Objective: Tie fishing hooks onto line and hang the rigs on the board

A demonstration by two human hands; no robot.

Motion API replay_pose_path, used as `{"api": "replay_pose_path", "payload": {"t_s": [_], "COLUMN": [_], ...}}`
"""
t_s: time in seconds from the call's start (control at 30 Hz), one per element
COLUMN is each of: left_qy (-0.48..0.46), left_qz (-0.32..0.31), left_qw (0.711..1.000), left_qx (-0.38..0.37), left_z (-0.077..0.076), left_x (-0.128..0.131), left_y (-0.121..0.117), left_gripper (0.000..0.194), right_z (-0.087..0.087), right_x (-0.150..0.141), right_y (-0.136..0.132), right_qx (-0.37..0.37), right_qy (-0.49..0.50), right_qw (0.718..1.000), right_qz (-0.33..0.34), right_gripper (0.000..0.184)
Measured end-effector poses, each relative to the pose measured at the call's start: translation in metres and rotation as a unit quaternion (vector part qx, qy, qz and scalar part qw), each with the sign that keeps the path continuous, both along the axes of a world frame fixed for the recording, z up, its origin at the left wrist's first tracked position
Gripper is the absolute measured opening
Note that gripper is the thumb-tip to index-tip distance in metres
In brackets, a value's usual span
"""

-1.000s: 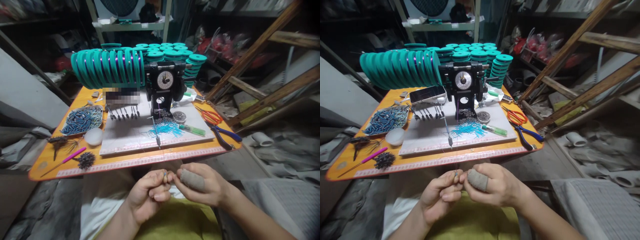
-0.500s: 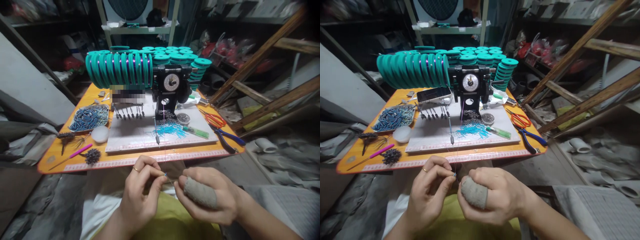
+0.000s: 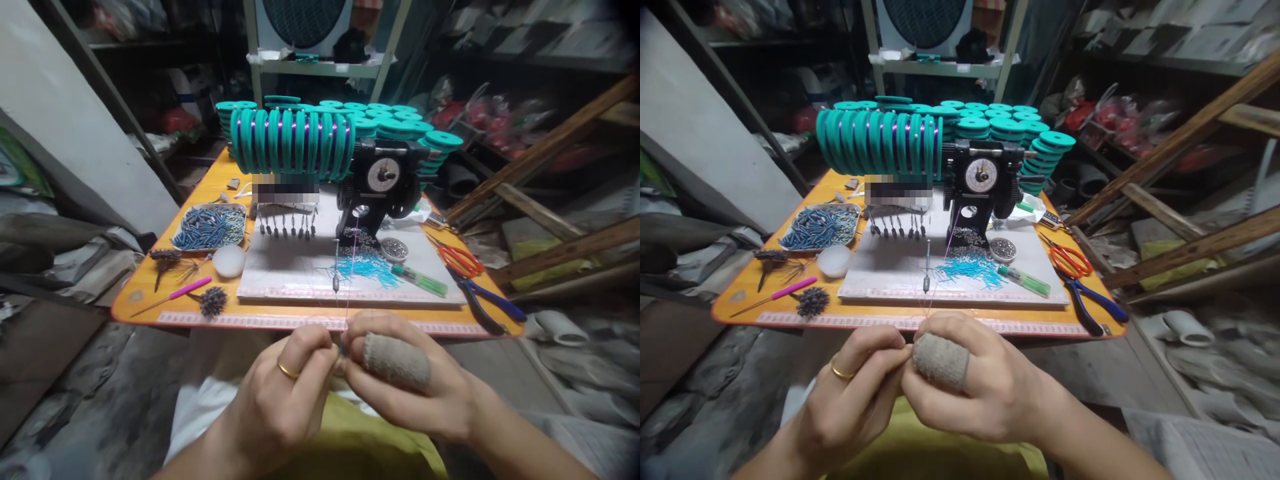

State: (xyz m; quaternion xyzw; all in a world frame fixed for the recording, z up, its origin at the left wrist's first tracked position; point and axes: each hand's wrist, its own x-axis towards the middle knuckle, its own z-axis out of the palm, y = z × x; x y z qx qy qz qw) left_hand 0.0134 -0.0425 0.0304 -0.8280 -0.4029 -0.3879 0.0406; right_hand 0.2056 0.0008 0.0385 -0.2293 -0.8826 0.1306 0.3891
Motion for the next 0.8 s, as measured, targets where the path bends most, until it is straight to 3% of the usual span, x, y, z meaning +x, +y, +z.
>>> {"api": "replay_pose_path", "payload": {"t_s": [0.1,0.3,0.5,0.67,0.8], "left_qy": [0.03,0.025,-0.003,-0.009,-0.011], "left_qz": [-0.014,-0.035,-0.023,-0.004,-0.003], "left_qw": [0.999,0.999,1.0,1.0,1.0], "left_qx": [0.016,0.028,0.013,0.023,0.017], "left_z": [-0.001,0.002,0.004,0.004,0.004], "left_x": [-0.003,-0.002,-0.003,-0.003,-0.003], "left_y": [0.001,0.004,0.004,0.005,0.006], "left_gripper": [0.011,0.012,0.016,0.025,0.027], "right_z": [0.004,0.017,0.009,0.01,0.013], "right_x": [0.002,-0.006,-0.009,-0.011,-0.014], "right_y": [0.003,0.002,0.007,0.008,0.008], "right_qx": [0.015,-0.009,0.079,0.087,0.075], "right_qy": [-0.001,-0.009,0.006,-0.02,-0.014], "right_qw": [0.999,1.0,0.997,0.996,0.996], "right_qz": [0.03,-0.014,0.02,-0.031,-0.042], "right_gripper": [0.026,0.017,0.02,0.028,0.023]}}
